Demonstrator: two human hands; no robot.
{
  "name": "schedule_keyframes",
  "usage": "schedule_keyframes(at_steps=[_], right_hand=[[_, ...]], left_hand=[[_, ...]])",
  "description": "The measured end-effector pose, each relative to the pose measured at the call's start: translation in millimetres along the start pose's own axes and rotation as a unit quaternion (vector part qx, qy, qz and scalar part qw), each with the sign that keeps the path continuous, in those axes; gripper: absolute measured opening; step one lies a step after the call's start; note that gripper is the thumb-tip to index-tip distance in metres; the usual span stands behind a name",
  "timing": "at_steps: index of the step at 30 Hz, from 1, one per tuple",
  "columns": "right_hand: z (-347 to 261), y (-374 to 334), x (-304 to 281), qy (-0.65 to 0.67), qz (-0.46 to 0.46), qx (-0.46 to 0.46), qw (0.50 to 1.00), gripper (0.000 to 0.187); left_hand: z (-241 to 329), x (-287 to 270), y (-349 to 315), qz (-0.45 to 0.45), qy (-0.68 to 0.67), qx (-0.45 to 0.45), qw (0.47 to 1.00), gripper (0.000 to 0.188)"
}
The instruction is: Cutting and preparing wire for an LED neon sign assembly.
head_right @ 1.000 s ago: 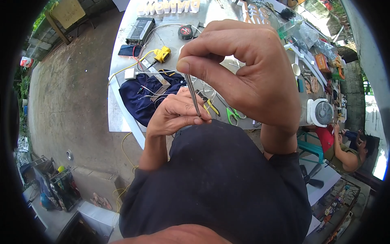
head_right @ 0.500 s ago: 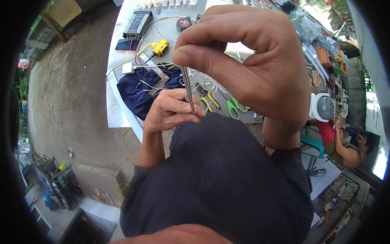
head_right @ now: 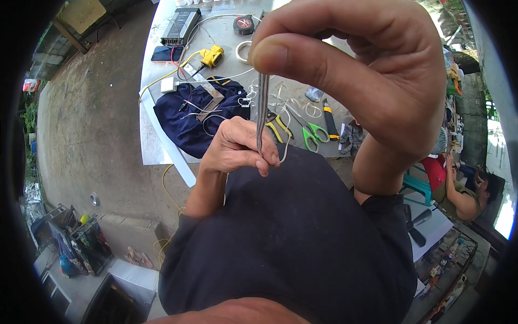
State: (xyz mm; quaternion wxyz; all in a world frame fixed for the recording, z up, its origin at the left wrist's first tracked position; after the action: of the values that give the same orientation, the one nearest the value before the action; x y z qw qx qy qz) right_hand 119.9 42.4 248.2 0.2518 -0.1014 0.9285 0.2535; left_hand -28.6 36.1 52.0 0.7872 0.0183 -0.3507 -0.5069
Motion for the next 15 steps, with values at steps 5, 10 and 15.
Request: schedule_keyframes(at_steps=[5,10,15], right_hand=[[-5.0,-1.8,-7.8,-0.037,0.012,-0.043,0.998,0.018],[-14.0,-3.3,0.9,-0.073,0.015,0.008,0.997,0.014],[-13.5,2.0,18.0,-0.106,-0.003,0.009,0.994,0.011]], left_hand=[[21.8,11.4,-7.7,0.077,0.207,0.016,0.975,0.033],[42.2,15.3,-5.3,0.107,0.474,0.073,0.871,0.034],[46.5,12.8,-0.7,0.122,0.432,0.122,0.885,0.028]])
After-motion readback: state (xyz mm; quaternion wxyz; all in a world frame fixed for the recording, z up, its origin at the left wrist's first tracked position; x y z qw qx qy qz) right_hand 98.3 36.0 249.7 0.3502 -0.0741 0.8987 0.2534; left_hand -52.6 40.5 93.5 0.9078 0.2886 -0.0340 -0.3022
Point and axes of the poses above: each hand's wrist, its own y-axis towards the middle knuckle, its own x-axis out of the palm, z = x × y, the point moved 5 cm from there along y, towards the middle knuckle, and after that the axes turned 2 degrees about z, right-handed, at the moved point
